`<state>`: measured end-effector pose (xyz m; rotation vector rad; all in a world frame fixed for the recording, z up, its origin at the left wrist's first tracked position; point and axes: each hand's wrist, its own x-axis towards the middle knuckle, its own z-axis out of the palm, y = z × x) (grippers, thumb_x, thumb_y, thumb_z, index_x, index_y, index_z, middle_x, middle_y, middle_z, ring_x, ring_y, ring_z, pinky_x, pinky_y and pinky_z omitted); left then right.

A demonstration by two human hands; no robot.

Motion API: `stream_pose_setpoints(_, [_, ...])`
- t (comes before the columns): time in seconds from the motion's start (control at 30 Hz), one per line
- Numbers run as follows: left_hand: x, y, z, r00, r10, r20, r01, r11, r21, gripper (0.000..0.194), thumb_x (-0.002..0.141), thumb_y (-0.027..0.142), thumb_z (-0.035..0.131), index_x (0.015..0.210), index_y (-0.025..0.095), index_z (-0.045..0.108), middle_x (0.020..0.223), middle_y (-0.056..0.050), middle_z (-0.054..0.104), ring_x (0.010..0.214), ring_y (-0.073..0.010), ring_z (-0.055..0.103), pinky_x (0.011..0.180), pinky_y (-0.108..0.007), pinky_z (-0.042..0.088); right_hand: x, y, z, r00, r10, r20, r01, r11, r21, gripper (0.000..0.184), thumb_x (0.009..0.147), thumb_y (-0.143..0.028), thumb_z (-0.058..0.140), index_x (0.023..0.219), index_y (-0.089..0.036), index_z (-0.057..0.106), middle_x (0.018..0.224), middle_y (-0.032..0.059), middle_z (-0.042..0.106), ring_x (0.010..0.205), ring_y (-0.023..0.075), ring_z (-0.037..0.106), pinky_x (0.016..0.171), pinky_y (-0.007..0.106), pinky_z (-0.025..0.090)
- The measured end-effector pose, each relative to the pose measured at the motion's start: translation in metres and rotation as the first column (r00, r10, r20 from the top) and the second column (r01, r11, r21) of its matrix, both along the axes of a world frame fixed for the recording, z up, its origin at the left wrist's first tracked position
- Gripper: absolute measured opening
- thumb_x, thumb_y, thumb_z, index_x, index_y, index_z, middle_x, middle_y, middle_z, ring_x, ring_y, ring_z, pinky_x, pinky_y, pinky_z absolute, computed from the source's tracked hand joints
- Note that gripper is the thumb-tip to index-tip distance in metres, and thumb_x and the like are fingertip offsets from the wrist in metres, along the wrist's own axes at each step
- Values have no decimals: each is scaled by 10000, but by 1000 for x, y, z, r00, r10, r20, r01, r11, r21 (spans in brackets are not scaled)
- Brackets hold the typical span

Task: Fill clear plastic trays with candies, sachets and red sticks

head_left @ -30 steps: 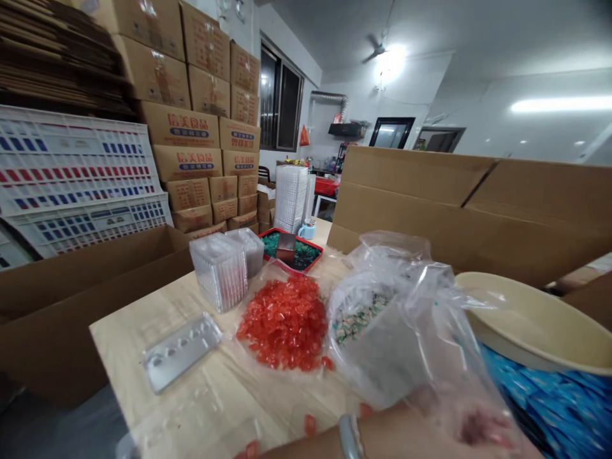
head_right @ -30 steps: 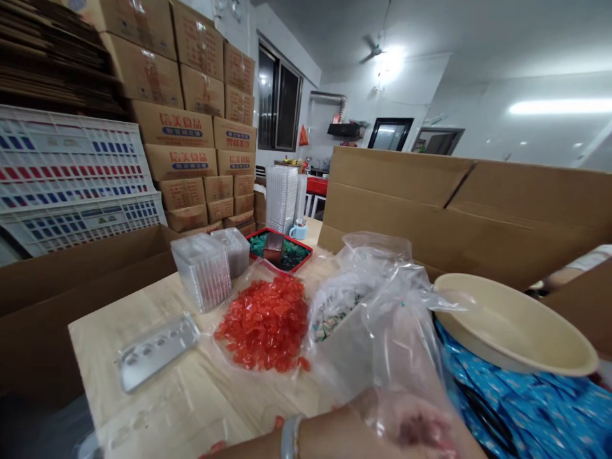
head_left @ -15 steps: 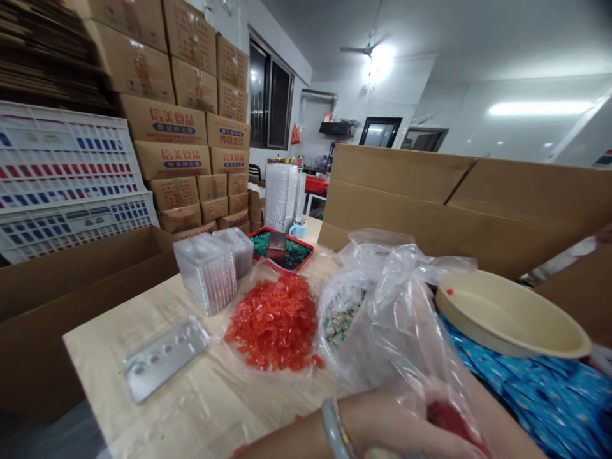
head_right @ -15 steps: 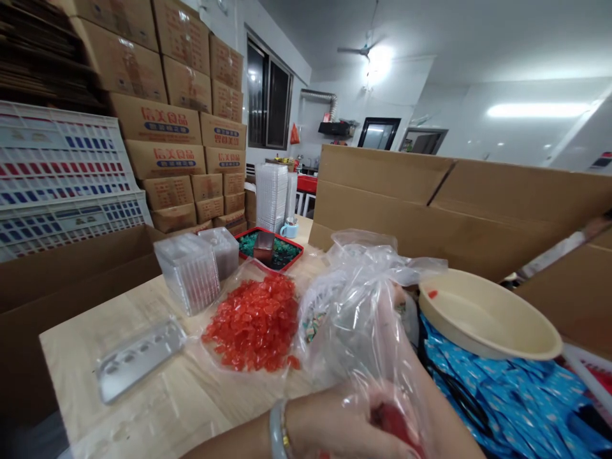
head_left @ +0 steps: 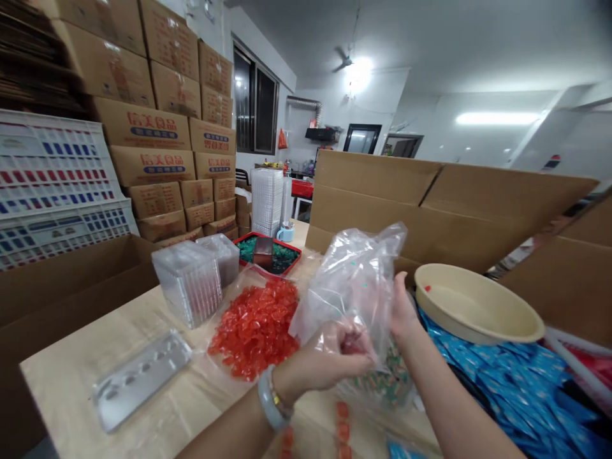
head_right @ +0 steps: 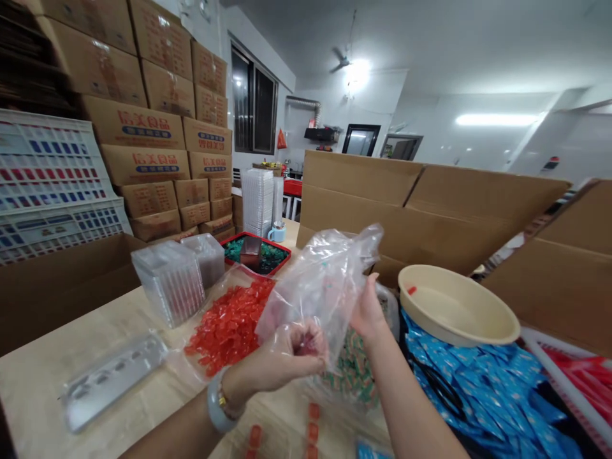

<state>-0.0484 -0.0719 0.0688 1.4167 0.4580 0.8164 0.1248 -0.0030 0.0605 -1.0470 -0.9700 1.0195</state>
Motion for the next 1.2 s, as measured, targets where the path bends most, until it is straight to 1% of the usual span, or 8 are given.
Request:
stream_pose_setpoints(0.13, [2, 23, -10, 971, -17, -240, 58, 985, 165, 117, 633, 108, 510, 745, 145, 509, 637, 54, 416, 581, -69, 368, 554, -199, 294, -15, -21, -1, 934, 275, -227, -296, 953, -60, 557, 583, -667, 534, 879, -201, 610, 796, 73, 651, 760, 229, 588, 648, 353, 442])
stream_pose_setpoints(0.27, [11, 32, -15, 923, 101, -370, 14, 955, 295, 30, 646, 133, 527, 652, 147, 501, 586, 52, 415, 564, -81, 367, 549, -210, 291, -32, -19, -12, 958, 108, -266, -145, 982, -124, 298, 497, -271, 717, 756, -209, 583, 650, -15, 637, 574, 157, 565, 574, 276, 445])
stream_pose_setpoints(0.4, [11, 23, -14, 952, 139, -273, -82, 974, 210, 145, 708, 277, 524, 662, 143, 489, 587, 52, 403, 548, -72, 359, 532, -197, 299, -33, -3, -26, 977, -46, -210, 16, 990, -142, 207, 523, -327, 658, 665, -206, 568, 549, -46, 603, 484, 127, 517, 501, 245, 412])
stream_pose_setpoints(0.6, [7, 10, -9, 946, 15, -325, -4, 999, 34, 424, 826, 426, 285, 746, 126, 574, 613, 15, 460, 522, -80, 388, 503, -206, 308, -33, 7, -40, 990, 2, -140, -28, 982, -188, 142, 519, -316, 632, 541, -190, 571, 453, -45, 568, 423, 123, 486, 453, 240, 369])
stream_pose_setpoints(0.9, [10, 4, -9, 761, 261, -594, 96, 860, 501, 127, 670, 200, 528, 553, 165, 563, 525, 27, 457, 534, -118, 402, 557, -246, 329, -39, 11, -39, 979, 17, -201, -51, 985, -165, 169, 534, -346, 633, 578, -190, 587, 498, -9, 598, 449, 144, 509, 462, 257, 390])
stream_pose_setpoints(1.03, [0, 23, -15, 806, 410, -428, -165, 849, 503, 215, 758, 188, 397, 741, 174, 611, 744, -7, 575, 741, -156, 491, 722, -269, 372, -30, -13, -33, 988, -32, -150, 8, 987, -161, 254, 605, -437, 615, 727, -214, 611, 648, -17, 627, 554, 130, 542, 487, 230, 390])
stream_pose_setpoints(1.13, [-2, 35, -22, 834, 493, -246, -410, 854, 321, 251, 789, 289, 408, 932, 171, 577, 903, -25, 576, 831, -147, 498, 772, -262, 382, -28, -35, -36, 996, 36, -78, -49, 983, -179, 303, 651, -508, 571, 664, -205, 583, 547, -30, 560, 489, 113, 489, 433, 216, 339])
stream_pose_setpoints(1.2, [1, 38, -28, 876, 429, -219, -396, 900, 180, 282, 783, 317, 422, 960, 146, 561, 841, -28, 565, 731, -126, 496, 698, -251, 399, -30, -44, -40, 989, 139, -57, -146, 977, -156, 326, 647, -520, 577, 615, -197, 553, 473, -47, 491, 426, 98, 424, 401, 213, 308])
